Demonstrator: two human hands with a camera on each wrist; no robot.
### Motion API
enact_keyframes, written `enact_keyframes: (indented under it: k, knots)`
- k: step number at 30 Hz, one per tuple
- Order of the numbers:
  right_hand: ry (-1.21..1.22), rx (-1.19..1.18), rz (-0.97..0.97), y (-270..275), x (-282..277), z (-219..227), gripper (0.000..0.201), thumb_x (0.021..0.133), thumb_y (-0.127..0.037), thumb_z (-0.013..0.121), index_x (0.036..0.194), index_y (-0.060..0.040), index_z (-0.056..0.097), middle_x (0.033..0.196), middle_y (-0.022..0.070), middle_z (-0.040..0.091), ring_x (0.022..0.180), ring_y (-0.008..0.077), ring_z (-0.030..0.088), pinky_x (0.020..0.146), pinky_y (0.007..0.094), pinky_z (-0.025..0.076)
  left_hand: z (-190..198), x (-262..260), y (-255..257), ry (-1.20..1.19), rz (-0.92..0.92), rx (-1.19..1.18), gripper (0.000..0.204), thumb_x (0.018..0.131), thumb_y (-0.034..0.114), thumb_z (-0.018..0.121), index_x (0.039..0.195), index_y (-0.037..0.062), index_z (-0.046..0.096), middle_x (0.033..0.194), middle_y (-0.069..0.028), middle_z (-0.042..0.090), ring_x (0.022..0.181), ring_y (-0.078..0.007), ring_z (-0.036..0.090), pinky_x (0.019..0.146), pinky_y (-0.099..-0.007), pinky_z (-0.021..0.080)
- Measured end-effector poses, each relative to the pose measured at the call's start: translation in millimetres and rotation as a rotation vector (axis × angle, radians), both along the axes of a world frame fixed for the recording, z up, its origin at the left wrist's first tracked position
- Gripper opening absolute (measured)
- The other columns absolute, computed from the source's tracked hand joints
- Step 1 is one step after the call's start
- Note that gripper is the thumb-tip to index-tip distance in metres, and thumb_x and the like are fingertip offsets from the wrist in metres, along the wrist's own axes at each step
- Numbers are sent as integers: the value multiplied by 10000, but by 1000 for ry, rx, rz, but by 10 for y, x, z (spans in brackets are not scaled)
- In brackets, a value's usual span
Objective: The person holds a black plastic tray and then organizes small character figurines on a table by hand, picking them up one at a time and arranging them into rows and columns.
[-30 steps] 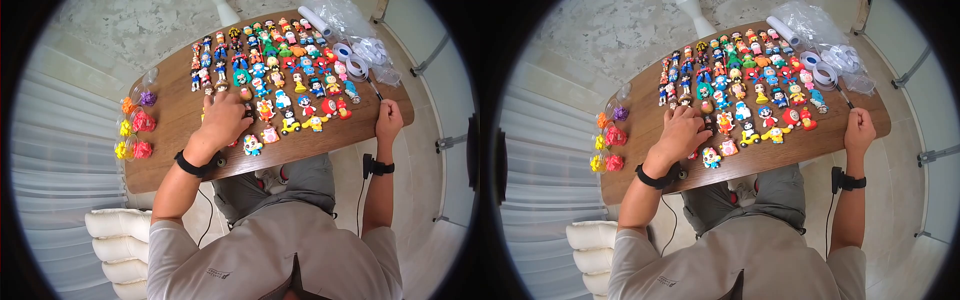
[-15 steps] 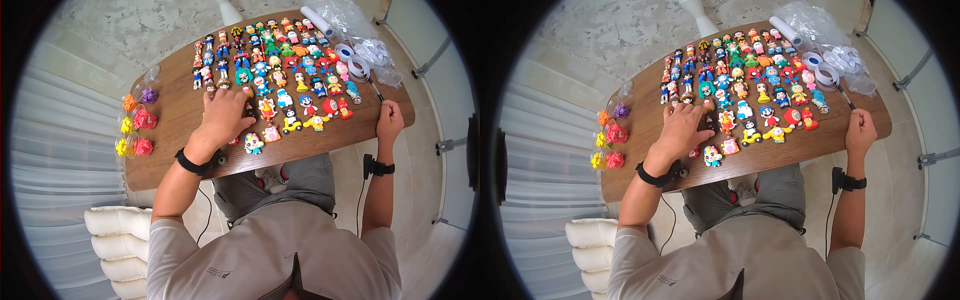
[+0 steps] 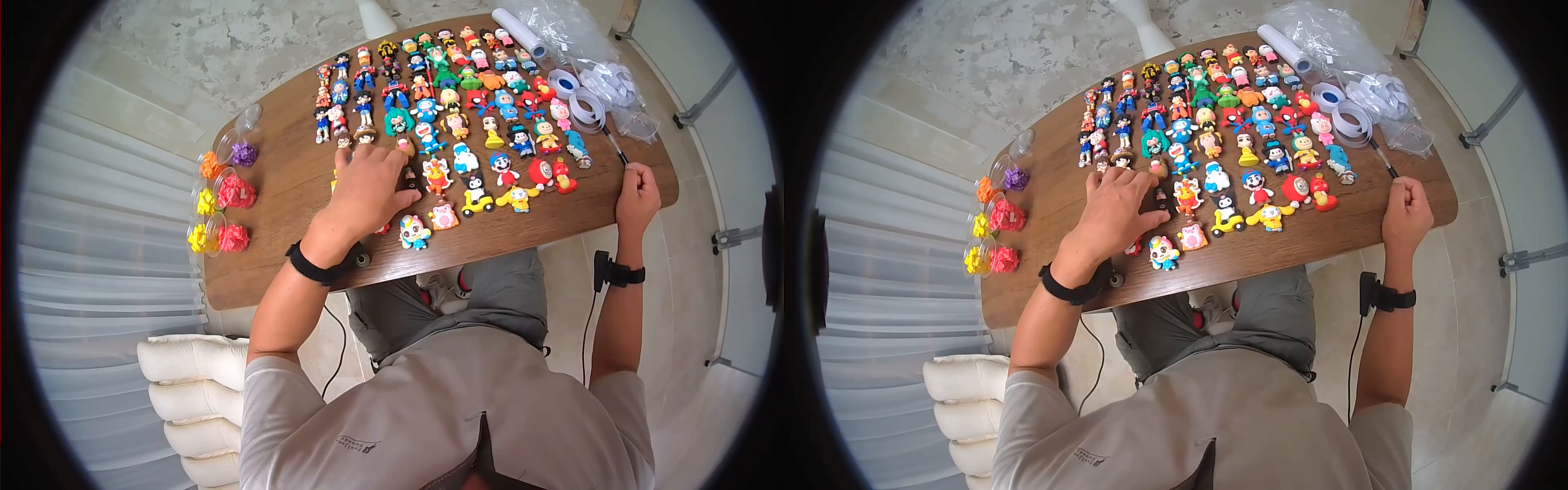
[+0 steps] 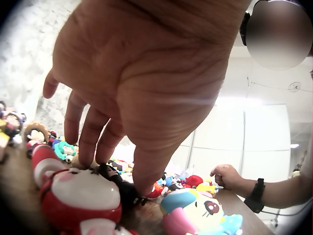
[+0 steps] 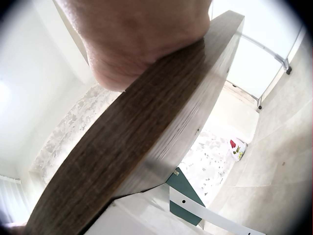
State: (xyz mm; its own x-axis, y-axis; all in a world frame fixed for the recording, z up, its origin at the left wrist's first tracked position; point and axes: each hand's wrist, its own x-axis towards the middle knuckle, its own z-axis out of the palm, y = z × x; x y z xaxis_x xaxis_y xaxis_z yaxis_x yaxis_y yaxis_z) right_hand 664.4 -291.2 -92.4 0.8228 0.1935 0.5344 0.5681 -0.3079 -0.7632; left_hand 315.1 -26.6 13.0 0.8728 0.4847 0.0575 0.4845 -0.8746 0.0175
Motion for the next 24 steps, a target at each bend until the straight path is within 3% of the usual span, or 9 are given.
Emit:
enact_keyframes:
  k: [8,13,24]
  knots:
    - [8,-3,-5,-5,40,-42,158,928,-176,670,918,-21,701,641,-54,455,613,54,418,568,253,368,316,-192,-275,123,-106,-82,488,792,389,802,1148,84,668,1052,-96,665,1126,-275,567,987,-469,388]
    - [11,-3,-5,-8,12,-22,161,929,-175,670,916,-18,700,648,-52,454,620,54,420,571,253,369,164,-299,-462,161,-204,32,580,749,416,824,1176,68,641,1102,-90,657,1123,-288,567,1008,-478,383]
    - [23,9,5,-17,12,-22,152,933,-166,666,923,-18,698,655,-59,448,626,50,419,575,248,368,104,-277,-428,143,-178,-34,549,786,316,805,1243,68,628,1115,-101,661,1148,-301,564,1051,-485,361]
